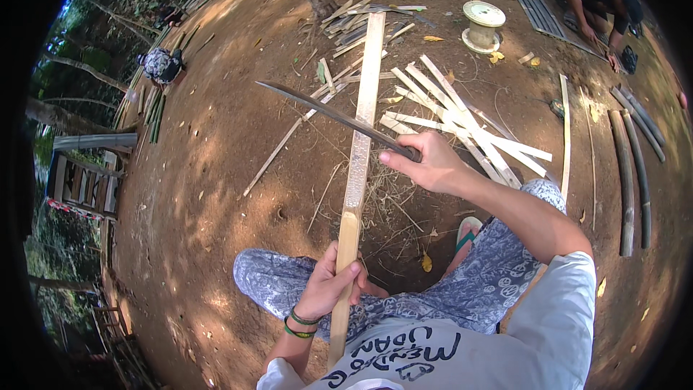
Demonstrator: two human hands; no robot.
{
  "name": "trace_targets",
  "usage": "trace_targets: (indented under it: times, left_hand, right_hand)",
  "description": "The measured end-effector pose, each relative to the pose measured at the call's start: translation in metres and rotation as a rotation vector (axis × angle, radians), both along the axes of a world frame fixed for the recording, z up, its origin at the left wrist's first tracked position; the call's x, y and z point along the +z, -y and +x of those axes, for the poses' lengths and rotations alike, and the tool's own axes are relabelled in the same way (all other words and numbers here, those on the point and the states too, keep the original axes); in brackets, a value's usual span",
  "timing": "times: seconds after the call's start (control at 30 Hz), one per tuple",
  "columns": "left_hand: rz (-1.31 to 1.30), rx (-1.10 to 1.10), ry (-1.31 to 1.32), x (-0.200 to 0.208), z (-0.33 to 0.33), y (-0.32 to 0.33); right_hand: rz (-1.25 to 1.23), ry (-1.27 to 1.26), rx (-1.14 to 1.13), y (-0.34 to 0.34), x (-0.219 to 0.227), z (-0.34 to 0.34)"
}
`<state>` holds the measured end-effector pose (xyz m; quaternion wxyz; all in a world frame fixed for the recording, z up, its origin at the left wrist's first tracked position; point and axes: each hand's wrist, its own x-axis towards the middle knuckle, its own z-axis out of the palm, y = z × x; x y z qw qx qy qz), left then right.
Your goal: The person sits on the ground and uses a large knife to shave thin strips of bamboo. They hold the bamboo piece in one hand and the knife in the other, repeatedly scraping the blade along the bamboo to create thin slivers. The person occasionally pauses to inspect the bamboo or adjust their grip.
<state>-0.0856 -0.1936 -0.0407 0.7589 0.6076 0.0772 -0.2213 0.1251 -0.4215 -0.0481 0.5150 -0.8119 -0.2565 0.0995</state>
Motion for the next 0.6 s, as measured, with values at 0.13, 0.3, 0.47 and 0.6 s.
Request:
trace_targets:
  times: [0.13,0.3,0.47,0.6]
  left_hand:
    - [0.003,0.01,0.055,0.009,0.013,-0.006]
    - [-0.086,0.074,0.065,0.025,0.032,0.001]
    - [-0.161,0.088,0.014,0.026,0.038,0.001]
    - [-0.168,0.077,-0.002,0.028,0.036,-0.001]
  right_hand:
    - [-0.199,0.09,0.006,-0.003,0.014,-0.009]
    - [-0.217,0.32,0.067,-0.011,0.004,-0.025]
    - [-0.352,0.542,0.073,-0.014,-0.001,-0.024]
    - [-0.391,0.546,0.089,-0.013,0.002,-0.02]
